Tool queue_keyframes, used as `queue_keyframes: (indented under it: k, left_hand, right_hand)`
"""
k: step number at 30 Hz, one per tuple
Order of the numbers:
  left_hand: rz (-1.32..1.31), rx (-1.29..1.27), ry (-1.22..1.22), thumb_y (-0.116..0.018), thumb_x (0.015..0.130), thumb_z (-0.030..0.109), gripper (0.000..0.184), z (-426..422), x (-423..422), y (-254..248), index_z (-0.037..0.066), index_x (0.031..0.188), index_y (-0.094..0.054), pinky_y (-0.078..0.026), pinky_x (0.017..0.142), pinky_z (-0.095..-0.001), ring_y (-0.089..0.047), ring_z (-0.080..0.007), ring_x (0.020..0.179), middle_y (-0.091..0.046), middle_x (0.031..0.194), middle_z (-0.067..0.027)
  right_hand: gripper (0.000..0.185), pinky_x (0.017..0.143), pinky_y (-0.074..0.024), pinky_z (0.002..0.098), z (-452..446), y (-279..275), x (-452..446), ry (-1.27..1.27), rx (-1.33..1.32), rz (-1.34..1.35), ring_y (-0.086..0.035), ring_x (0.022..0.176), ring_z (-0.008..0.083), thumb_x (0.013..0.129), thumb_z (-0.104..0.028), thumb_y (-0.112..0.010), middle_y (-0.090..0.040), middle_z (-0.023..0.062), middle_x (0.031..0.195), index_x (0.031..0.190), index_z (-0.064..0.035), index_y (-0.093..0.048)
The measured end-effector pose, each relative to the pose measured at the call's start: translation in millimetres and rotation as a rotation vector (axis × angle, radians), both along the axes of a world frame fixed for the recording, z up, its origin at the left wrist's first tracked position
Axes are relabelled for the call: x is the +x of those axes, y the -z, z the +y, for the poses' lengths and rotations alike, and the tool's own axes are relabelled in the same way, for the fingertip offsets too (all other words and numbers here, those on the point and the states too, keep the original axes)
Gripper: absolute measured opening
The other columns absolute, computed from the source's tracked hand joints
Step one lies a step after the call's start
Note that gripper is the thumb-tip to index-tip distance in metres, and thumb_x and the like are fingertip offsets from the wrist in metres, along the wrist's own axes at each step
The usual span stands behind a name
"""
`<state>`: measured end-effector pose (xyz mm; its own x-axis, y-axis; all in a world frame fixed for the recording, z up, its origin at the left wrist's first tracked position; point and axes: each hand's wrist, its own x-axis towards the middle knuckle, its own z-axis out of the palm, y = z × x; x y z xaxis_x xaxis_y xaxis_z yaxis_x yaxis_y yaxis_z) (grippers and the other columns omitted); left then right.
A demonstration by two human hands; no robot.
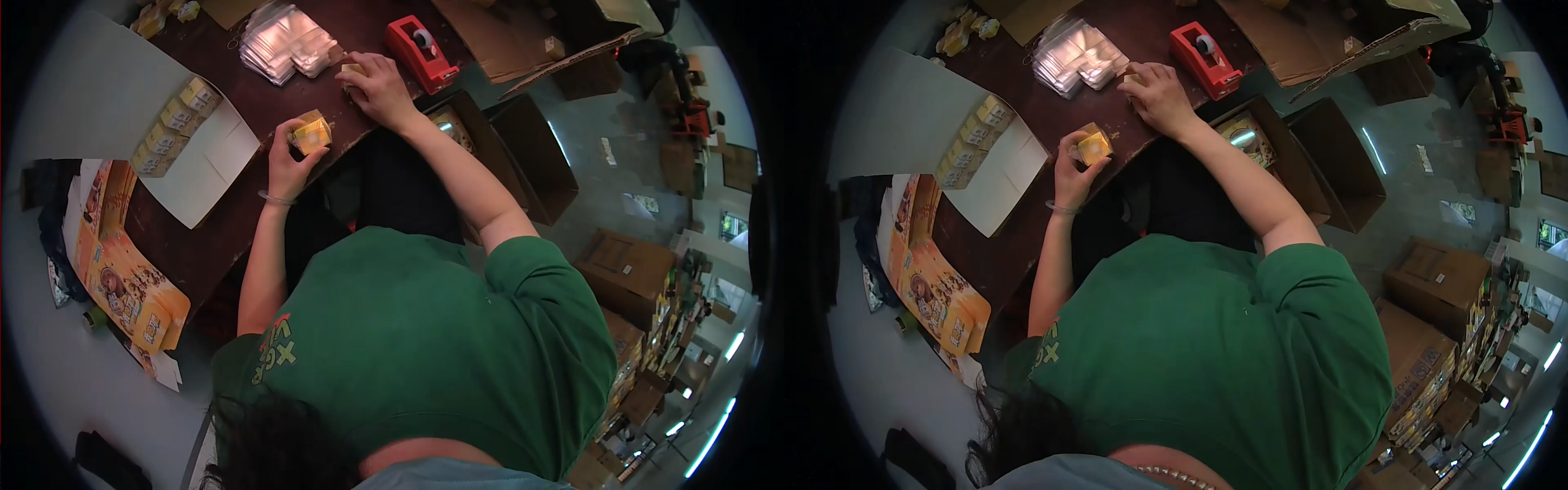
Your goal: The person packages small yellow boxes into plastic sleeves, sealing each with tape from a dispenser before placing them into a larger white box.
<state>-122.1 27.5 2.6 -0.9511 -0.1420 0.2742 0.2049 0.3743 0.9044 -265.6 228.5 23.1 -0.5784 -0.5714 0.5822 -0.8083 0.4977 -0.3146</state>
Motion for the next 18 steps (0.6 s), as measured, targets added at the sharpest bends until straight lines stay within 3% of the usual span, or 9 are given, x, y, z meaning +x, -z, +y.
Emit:
queue_keyframes:
  k: [2,5,6,9,10,14,15,17,18]
  left_hand:
    - [-0.026,0.073,0.023,-0.083,0.072,0.013,0.053,-0.3,-0.2,4.4,0.004,0.115,-0.052,-0.046,0.09,-0.0313,-0.059,-0.0206,0.099,-0.059,0.106,-0.0086]
    - [-0.023,0.061,0.023,-0.083,0.072,0.012,0.053,-2.6,-1.0,3.8,0.004,0.115,-0.052,-0.046,0.09,-0.0311,-0.059,-0.0201,0.099,-0.058,0.106,-0.0081]
    - [0.003,0.032,0.02,-0.083,0.072,0.012,0.053,-2.6,-2.2,3.0,0.004,0.115,-0.052,-0.046,0.09,-0.0311,-0.059,-0.0199,0.099,-0.058,0.106,-0.0078]
    - [0.001,0.037,0.023,-0.083,0.073,0.013,0.053,-1.0,0.0,3.6,0.005,0.115,-0.052,-0.046,0.09,-0.0311,-0.058,-0.0194,0.099,-0.058,0.106,-0.0073]
    - [-0.008,0.052,0.023,-0.083,0.073,0.013,0.053,-1.1,-0.2,2.8,0.005,0.115,-0.052,-0.046,0.09,-0.0311,-0.058,-0.0192,0.1,-0.058,0.106,-0.0072]
    - [-0.042,0.093,0.029,-0.083,0.073,0.014,0.054,-0.7,-0.1,2.5,0.004,0.116,-0.052,-0.046,0.091,-0.031,-0.058,-0.0188,0.099,-0.059,0.106,-0.0073]
    - [-0.026,0.075,0.025,-0.083,0.073,0.014,0.054,-1.8,-2.9,3.5,0.004,0.116,-0.052,-0.046,0.091,-0.031,-0.058,-0.0188,0.099,-0.059,0.106,-0.0073]
    - [-0.018,0.041,0.026,-0.083,0.073,0.014,0.054,0.1,-0.5,-1.2,0.005,0.116,-0.052,-0.046,0.09,-0.0311,-0.058,-0.019,0.099,-0.059,0.105,-0.0073]
    - [-0.038,0.053,0.035,-0.083,0.073,0.015,0.054,0.2,-0.3,-4.0,0.004,0.116,-0.052,-0.046,0.09,-0.0314,-0.059,-0.0196,0.098,-0.06,0.105,-0.0077]
  right_hand:
    - [0.027,0.089,-0.0478,0.0372,-0.2,-5.5,-6.1,-0.058,-0.007,0.094,-0.055,0.113,0.0291,0.078,-0.014,-0.072,-0.064,0.0091,0.118,0.105,-0.0114,-0.071]
    - [0.02,0.087,-0.0493,0.0353,-9.1,-12.5,-21.2,0.002,-0.22,-0.451,-0.061,0.105,0.0254,0.081,-0.019,-0.071,-0.069,0.0088,0.106,0.098,-0.0087,-0.074]
    - [0.021,0.083,-0.051,0.0328,-8.6,-18.1,-35.1,0.015,-0.249,-0.658,-0.066,0.095,0.0198,0.085,-0.022,-0.069,-0.071,0.0089,0.098,0.097,-0.0052,-0.075]
    - [0.035,0.083,-0.052,0.0299,-9.9,-14.8,-71.1,0.056,-0.241,-0.953,-0.066,0.093,0.0145,0.09,-0.023,-0.065,-0.071,0.0087,0.101,0.118,-0.0028,-0.066]
    - [0.043,0.088,-0.0512,0.0319,-8.5,-18.8,-72.1,0.093,-0.251,-0.997,-0.066,0.099,0.0188,0.09,-0.023,-0.065,-0.068,0.0133,0.11,0.128,-0.0046,-0.059]
    - [0.048,0.1,-0.0454,0.0377,6.3,-35.9,-39.6,-0.019,-0.113,-0.563,-0.056,0.119,0.0329,0.087,-0.027,-0.068,-0.058,0.0208,0.128,0.129,-0.005,-0.058]
    - [0.053,0.101,-0.0445,0.0385,8.4,-23.3,-31.3,-0.063,-0.002,-0.326,-0.054,0.121,0.032,0.084,-0.028,-0.072,-0.058,0.0193,0.128,0.131,-0.0062,-0.057]
    - [0.06,0.102,-0.0441,0.0394,12.2,-5.1,-28.4,-0.119,0.159,-0.379,-0.052,0.122,0.0323,0.081,-0.028,-0.076,-0.057,0.0173,0.129,0.133,-0.0069,-0.054]
    - [0.06,0.1,-0.0458,0.0364,12.7,2.8,-31.9,-0.124,0.076,-0.394,-0.057,0.117,0.0286,0.08,-0.026,-0.078,-0.061,0.0152,0.124,0.133,-0.0067,-0.055]
